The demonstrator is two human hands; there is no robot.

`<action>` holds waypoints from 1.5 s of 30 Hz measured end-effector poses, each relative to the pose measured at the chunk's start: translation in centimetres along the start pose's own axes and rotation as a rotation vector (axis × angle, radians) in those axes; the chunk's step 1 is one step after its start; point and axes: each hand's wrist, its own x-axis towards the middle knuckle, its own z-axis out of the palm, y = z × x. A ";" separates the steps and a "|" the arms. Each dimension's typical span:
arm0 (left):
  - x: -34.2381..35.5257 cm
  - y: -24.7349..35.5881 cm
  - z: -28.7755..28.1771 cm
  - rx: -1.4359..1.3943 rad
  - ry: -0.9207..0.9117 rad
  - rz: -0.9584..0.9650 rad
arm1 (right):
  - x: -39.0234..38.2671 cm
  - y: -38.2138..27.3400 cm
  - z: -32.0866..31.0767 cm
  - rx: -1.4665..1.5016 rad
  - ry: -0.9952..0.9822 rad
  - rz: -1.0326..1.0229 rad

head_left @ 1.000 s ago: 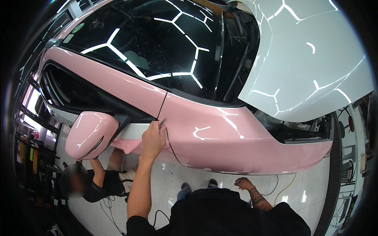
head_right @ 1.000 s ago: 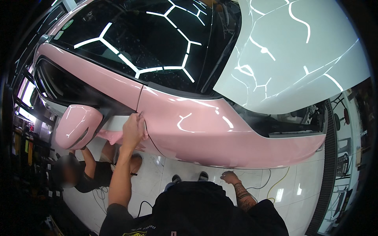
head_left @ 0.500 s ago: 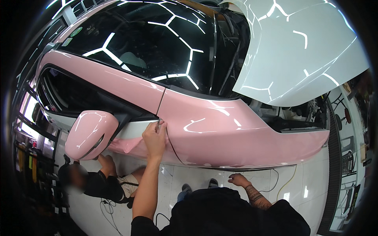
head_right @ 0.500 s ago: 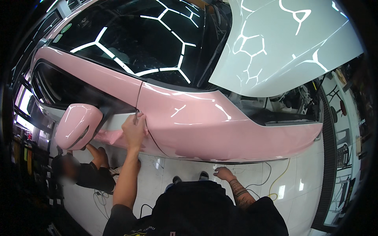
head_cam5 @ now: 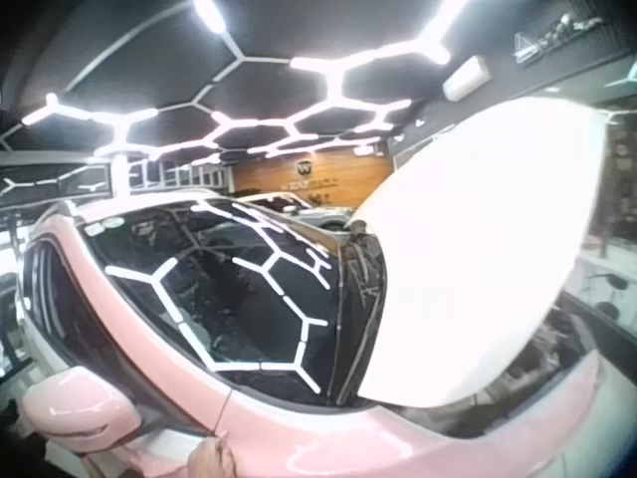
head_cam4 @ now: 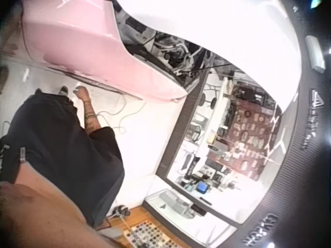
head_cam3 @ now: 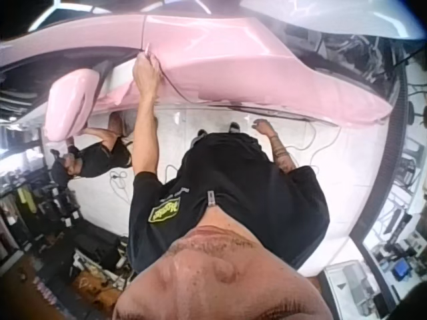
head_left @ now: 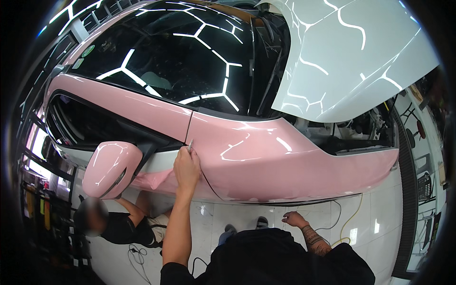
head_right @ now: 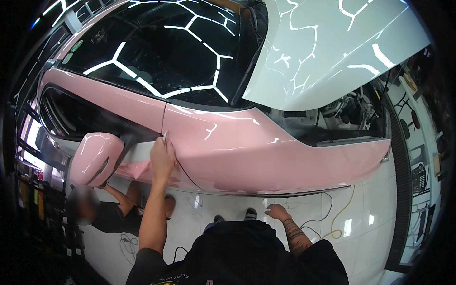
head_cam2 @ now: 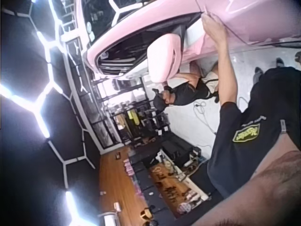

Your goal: The person applies a pink vinyl wrap to the side of a white car, smoothing it with a squeegee and cutting excess material with a knife. They work on the front fender and door area, using a heat gun to help the vinyl conform to the curves.

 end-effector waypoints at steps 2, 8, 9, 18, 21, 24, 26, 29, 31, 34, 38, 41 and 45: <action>0.2 0.4 0.0 0.070 -0.027 -0.003 | 0.5 0.2 0.3 0.004 0.011 -0.009; 0.9 -1.1 -0.1 0.117 -0.132 -0.010 | 0.8 -0.9 -0.2 0.056 0.054 -0.005; 1.1 -1.4 -0.2 0.115 -0.153 0.000 | 0.7 -0.7 -0.2 0.051 0.057 -0.005; 1.6 -2.1 -1.0 0.162 -0.192 0.197 | -1.4 0.8 1.4 0.117 0.040 0.071; 1.5 -3.3 -1.2 -0.133 -0.238 0.115 | -1.7 1.0 1.9 0.084 0.077 0.046; -0.1 -1.9 -2.2 -0.395 -0.191 -0.141 | -2.3 1.6 2.2 0.127 0.078 0.096; -1.0 -2.6 -1.2 -0.331 -0.081 -0.057 | -2.0 1.8 2.2 0.154 0.038 0.110; -1.2 0.8 -0.4 -0.440 -0.024 -0.172 | -1.1 3.1 2.6 0.072 0.053 0.045; -1.3 0.2 0.3 -0.334 0.050 -0.077 | -0.2 3.2 2.2 0.043 0.051 0.032; -1.5 0.7 0.6 -0.148 0.126 0.011 | 0.4 2.5 0.8 0.065 0.051 0.052; -1.1 -0.7 0.5 -0.006 0.157 0.194 | 1.4 0.2 -0.5 0.107 0.028 0.072; -0.1 -1.2 0.2 0.004 -0.023 0.138 | 2.5 0.3 -0.1 0.079 0.056 0.010; 1.1 -2.2 -1.0 0.098 -0.179 0.174 | 3.0 -1.4 0.7 0.071 0.051 -0.050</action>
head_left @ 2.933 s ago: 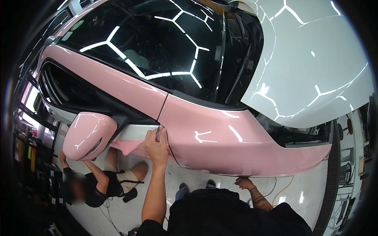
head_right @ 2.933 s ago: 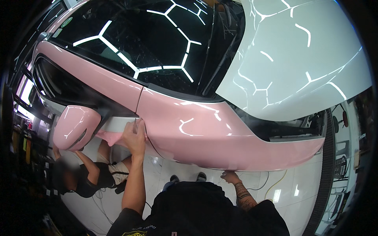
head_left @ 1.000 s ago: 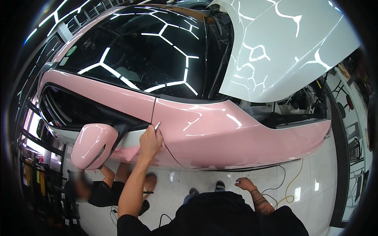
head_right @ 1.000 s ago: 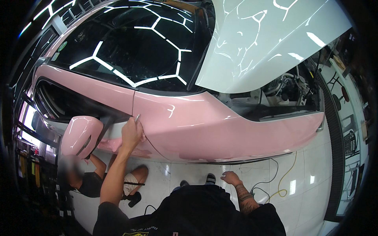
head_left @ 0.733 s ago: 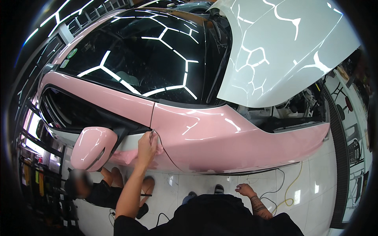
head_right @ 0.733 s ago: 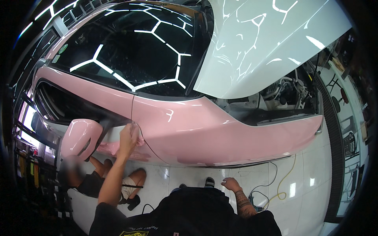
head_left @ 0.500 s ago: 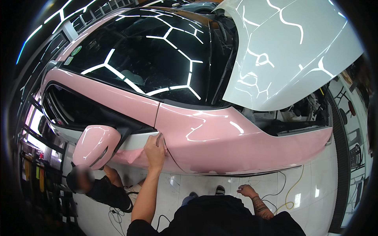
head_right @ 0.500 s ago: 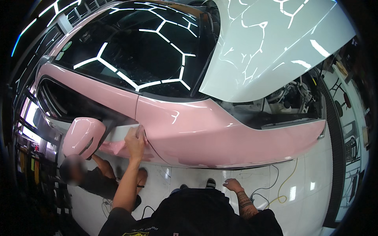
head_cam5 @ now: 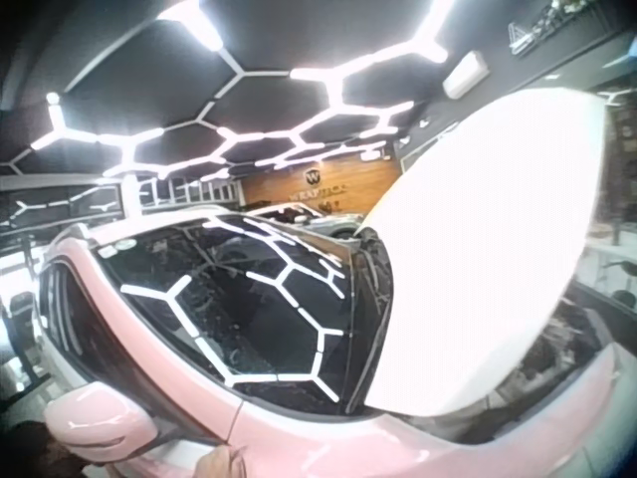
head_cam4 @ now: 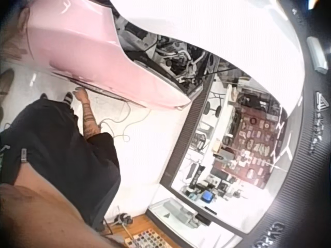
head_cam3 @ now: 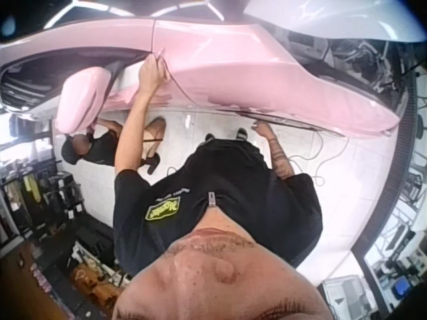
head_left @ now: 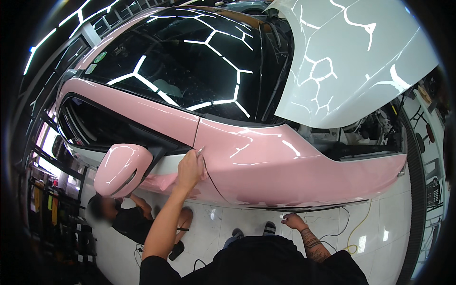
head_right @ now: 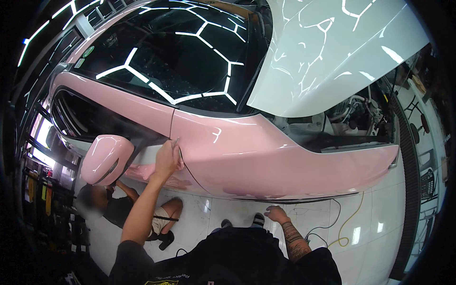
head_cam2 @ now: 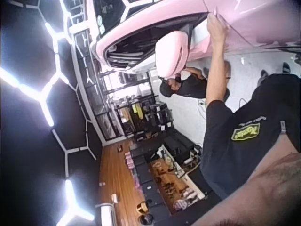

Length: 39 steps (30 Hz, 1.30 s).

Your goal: The person applies a pink vinyl wrap to the side of a white car, smoothing it with a squeegee and cutting excess material with a knife. They work on the front fender and door area, using a heat gun to help the vinyl conform to the curves.

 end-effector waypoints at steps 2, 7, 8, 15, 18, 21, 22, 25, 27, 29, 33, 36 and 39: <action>0.2 0.1 -0.7 0.053 -0.030 0.033 | 0.0 -1.0 0.2 0.008 -0.001 -0.026; 0.5 -0.1 -1.5 0.025 -0.111 0.081 | -1.1 -4.0 0.1 -0.039 -0.014 -0.138; 0.5 -0.3 -1.8 0.038 -0.130 0.081 | -1.4 -5.4 -0.3 -0.057 -0.047 -0.168; 0.9 -0.4 -2.5 -0.051 -0.249 0.053 | -6.5 -25.3 -11.2 0.165 -0.004 -0.750; 1.2 -0.5 -3.1 -0.097 -0.261 0.072 | -4.2 -32.1 -14.3 0.147 0.529 -0.937; 1.3 -1.0 -3.2 -0.246 -0.253 0.012 | -1.1 -38.3 -17.6 0.014 0.869 -0.884; 1.2 -1.2 -3.2 -0.313 -0.249 -0.022 | 0.1 -39.6 -17.9 -0.045 0.939 -0.886; 0.4 -0.5 -3.6 -0.422 -0.053 -0.175 | 2.5 -41.8 -17.6 -0.204 1.089 -0.837; -0.7 -2.1 -3.3 -0.673 0.074 -0.237 | 2.9 -42.6 -16.9 -0.274 1.116 -0.754; -2.2 -3.2 -4.0 -0.864 0.158 -0.315 | 3.3 -42.9 -16.3 -0.343 1.107 -0.733; -4.6 -5.4 -4.2 -0.927 0.012 -0.337 | 3.0 -43.0 -16.6 -0.487 1.055 -0.740; -6.1 -7.4 -2.6 -0.975 -0.002 -0.267 | 4.0 -42.9 -16.2 -0.622 1.105 -0.706; -6.7 -9.1 -2.3 -0.984 -0.057 -0.230 | 4.6 -43.4 -14.9 -0.608 1.149 -0.540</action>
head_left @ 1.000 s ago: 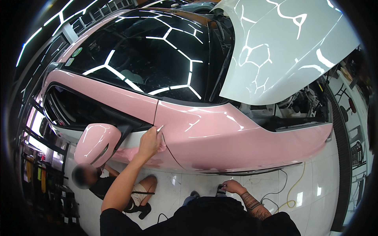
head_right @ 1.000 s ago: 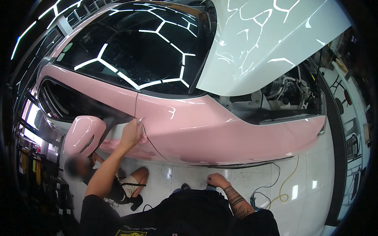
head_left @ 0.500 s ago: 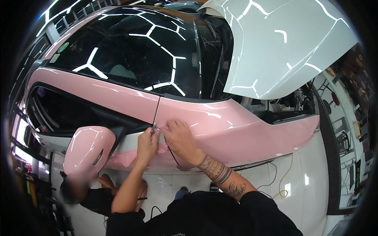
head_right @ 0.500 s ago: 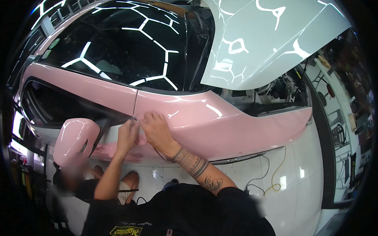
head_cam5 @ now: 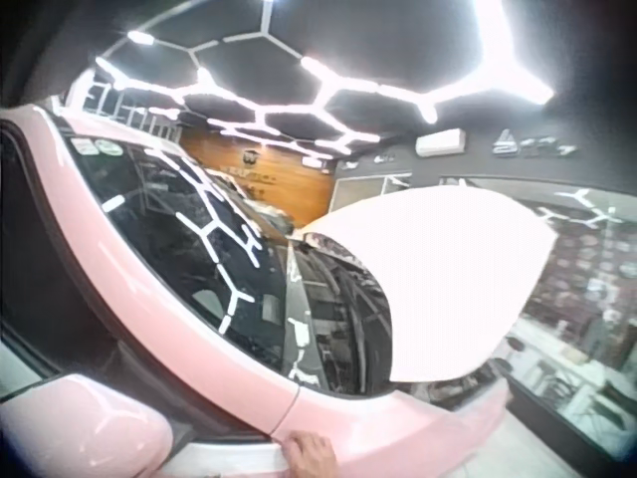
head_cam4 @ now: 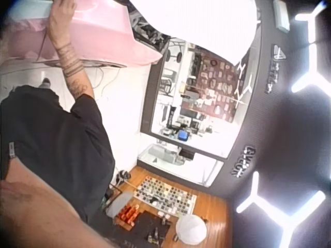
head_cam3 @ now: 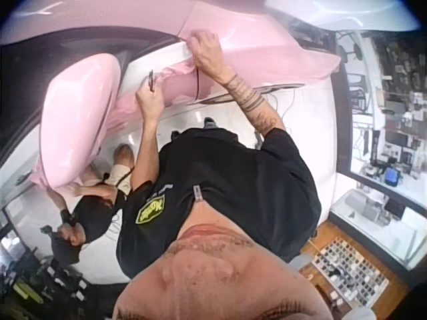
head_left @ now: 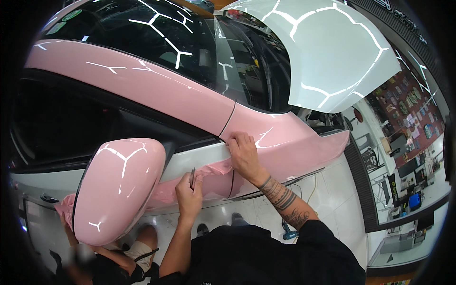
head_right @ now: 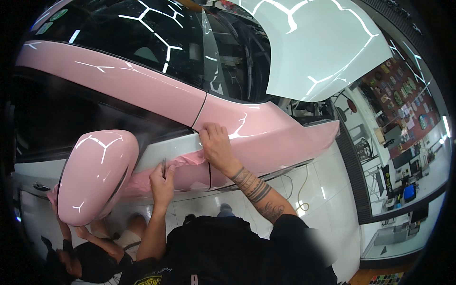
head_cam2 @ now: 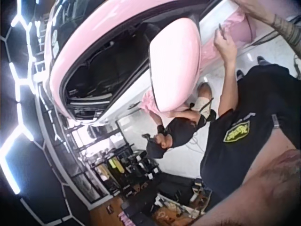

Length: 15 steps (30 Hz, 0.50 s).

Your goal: The person applies a pink vinyl wrap to the side of a white car, smoothing it with a squeegee and cutting excess material with a knife. They work on the front fender and door area, using a heat gun to help the vinyl conform to the curves.

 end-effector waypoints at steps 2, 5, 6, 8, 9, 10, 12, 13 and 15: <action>-0.2 -0.3 -0.8 0.016 -0.037 0.011 | 0.1 -1.2 0.4 0.002 0.021 0.091; -0.4 0.4 -1.4 0.022 -0.104 0.047 | 0.1 -2.1 0.8 -0.002 0.063 0.215; -0.5 0.5 -1.6 0.010 -0.116 0.072 | 0.0 -2.3 1.1 0.000 0.081 0.255; -0.7 0.4 -2.0 -0.018 -0.131 0.099 | -0.3 -2.3 1.5 0.029 0.090 0.296; -0.7 0.3 -2.2 -0.031 -0.132 0.102 | -0.3 -2.3 1.5 0.047 0.095 0.315; -0.7 0.1 -2.4 -0.044 -0.133 0.105 | -0.2 -2.4 1.5 0.061 0.120 0.307; -0.8 -0.5 -2.7 -0.084 -0.109 0.121 | 0.1 -2.7 1.4 0.088 0.168 0.290; -0.7 -0.7 -2.9 -0.104 -0.097 0.129 | 0.2 -3.0 0.9 0.239 0.182 0.443; -0.7 -0.8 -3.4 -0.111 -0.111 0.110 | 0.1 -3.5 -0.6 0.536 0.203 0.750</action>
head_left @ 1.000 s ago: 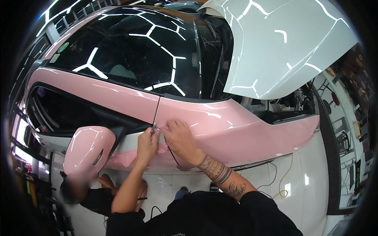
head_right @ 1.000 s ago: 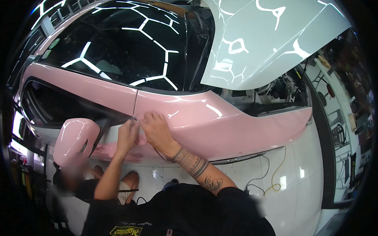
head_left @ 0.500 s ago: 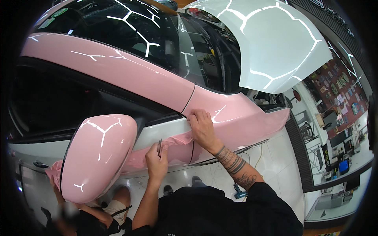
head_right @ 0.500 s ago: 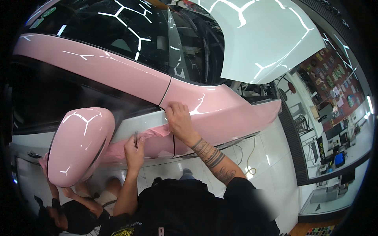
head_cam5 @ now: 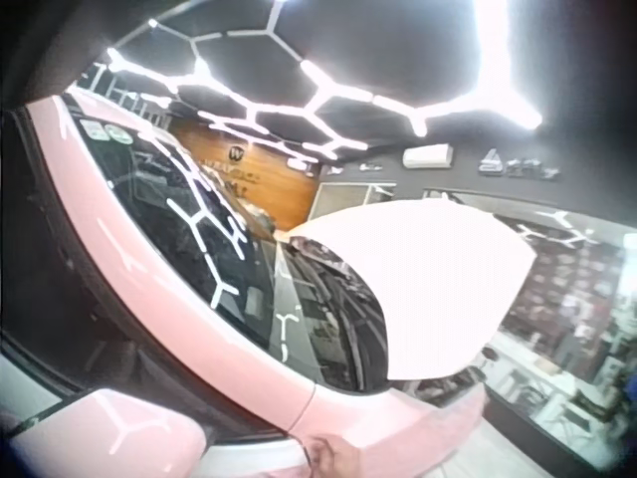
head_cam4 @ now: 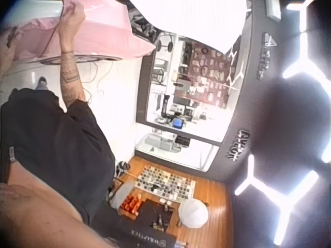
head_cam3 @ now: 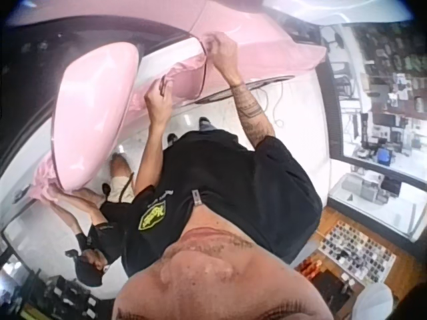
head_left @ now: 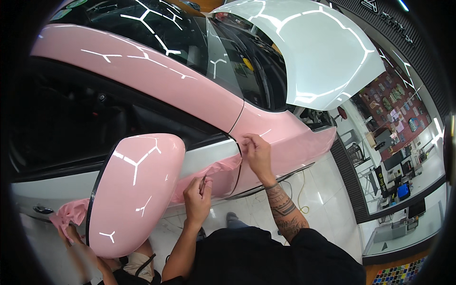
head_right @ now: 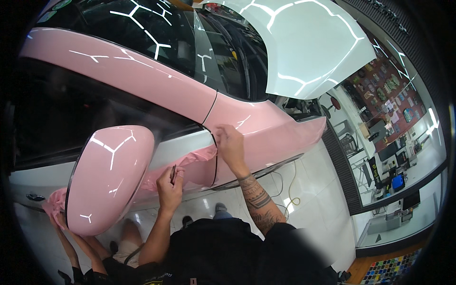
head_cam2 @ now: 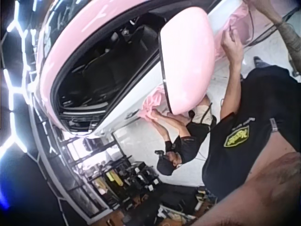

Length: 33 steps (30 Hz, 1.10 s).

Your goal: The person applies a pink vinyl wrap to the side of a white car, smoothing it with a squeegee and cutting excess material with a knife. They work on the front fender and door area, using a heat gun to help the vinyl conform to the curves.

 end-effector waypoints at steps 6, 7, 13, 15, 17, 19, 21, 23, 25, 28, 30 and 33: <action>-0.1 0.2 0.0 -0.048 -0.041 0.020 | 2.0 -2.4 0.8 -0.706 -0.259 0.109; 0.0 0.6 -0.1 -0.039 -0.061 0.023 | 2.1 -2.5 1.0 -0.722 -0.254 0.102; -0.8 0.6 -0.9 -0.020 -0.092 0.020 | 2.2 -0.7 1.3 -0.780 -0.198 0.077; -0.7 0.2 -1.0 -0.042 -0.063 0.040 | 2.0 -0.9 1.5 -0.847 -0.180 0.090; -0.7 0.1 -1.3 -0.045 -0.049 0.034 | 1.9 -1.3 1.7 -0.804 -0.205 0.061; -0.4 0.1 -1.6 -0.039 -0.052 0.011 | 2.0 -1.6 1.8 -0.790 -0.218 0.040; -0.1 0.2 -1.5 -0.041 -0.026 0.042 | 1.9 -1.8 2.0 -0.805 -0.229 0.031; 0.2 0.3 -1.4 -0.039 -0.012 0.066 | 2.0 -2.2 1.9 -0.829 -0.244 0.011; 0.2 0.2 -1.5 -0.025 -0.008 0.079 | 2.0 -2.0 1.9 -0.849 -0.269 -0.025; 0.0 -0.2 -1.5 -0.029 0.002 0.071 | 2.6 -1.4 1.3 -0.871 -0.339 -0.075; -0.1 -0.2 -1.5 -0.033 0.019 0.062 | 3.3 -1.6 0.7 -0.875 -0.422 -0.072; -0.3 -0.2 -1.4 -0.038 0.034 0.028 | 1.3 0.4 -1.7 -0.848 -0.769 -0.116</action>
